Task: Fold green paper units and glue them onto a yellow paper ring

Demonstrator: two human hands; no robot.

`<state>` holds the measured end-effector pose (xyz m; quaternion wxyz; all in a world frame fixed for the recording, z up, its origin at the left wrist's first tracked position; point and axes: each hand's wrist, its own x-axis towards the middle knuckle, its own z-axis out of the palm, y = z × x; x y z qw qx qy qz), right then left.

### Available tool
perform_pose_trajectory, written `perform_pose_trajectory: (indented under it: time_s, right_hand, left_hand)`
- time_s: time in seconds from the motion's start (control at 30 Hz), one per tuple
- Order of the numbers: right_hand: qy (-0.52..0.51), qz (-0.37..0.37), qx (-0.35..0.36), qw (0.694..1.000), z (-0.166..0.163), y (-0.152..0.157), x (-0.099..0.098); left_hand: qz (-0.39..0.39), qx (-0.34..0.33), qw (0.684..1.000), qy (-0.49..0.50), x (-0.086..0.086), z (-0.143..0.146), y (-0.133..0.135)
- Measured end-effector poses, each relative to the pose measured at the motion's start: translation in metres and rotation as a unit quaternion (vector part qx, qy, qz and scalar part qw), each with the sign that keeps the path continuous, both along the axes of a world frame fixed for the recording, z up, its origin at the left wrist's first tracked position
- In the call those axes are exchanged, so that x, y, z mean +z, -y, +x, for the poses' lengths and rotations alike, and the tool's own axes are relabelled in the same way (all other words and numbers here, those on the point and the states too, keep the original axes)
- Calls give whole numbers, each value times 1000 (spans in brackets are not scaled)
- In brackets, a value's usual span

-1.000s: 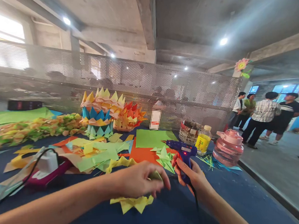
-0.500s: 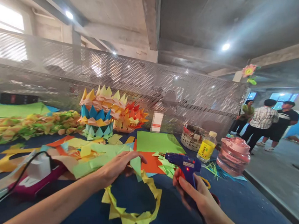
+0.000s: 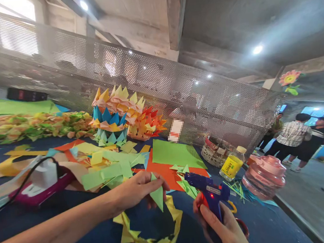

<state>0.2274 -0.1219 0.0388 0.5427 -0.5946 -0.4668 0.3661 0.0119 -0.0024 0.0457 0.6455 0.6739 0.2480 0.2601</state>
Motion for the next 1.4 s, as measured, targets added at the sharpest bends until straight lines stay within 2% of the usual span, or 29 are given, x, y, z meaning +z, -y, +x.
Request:
perform_pose_trajectory:
  time_s: [0.27,0.47,0.63,0.77,1.1,1.4]
  right_hand:
    - [67,36,-97,992,2,-7,-4]
    - [95,35,-78,992,4,-7,-5]
    - [121,22,-75,990,2,-4,-3]
    - [157,11,-38,987,2,-2,-5]
    - [303,53,33,951,8,4,-17]
    - [369,45,72,926,18,0,-20]
  left_hand:
    - [22,-13,1000,-8,-1,0,2]
    - [35,-10,999,-11,-7,0,-3]
    - [22,17,999,-17,-11,-1,-5]
    - [4,50,999,-7,-15,0,-10]
    - [0,106,994,-12,-15,1,-18]
    - [57,116,990,-50,-20,3,-16]
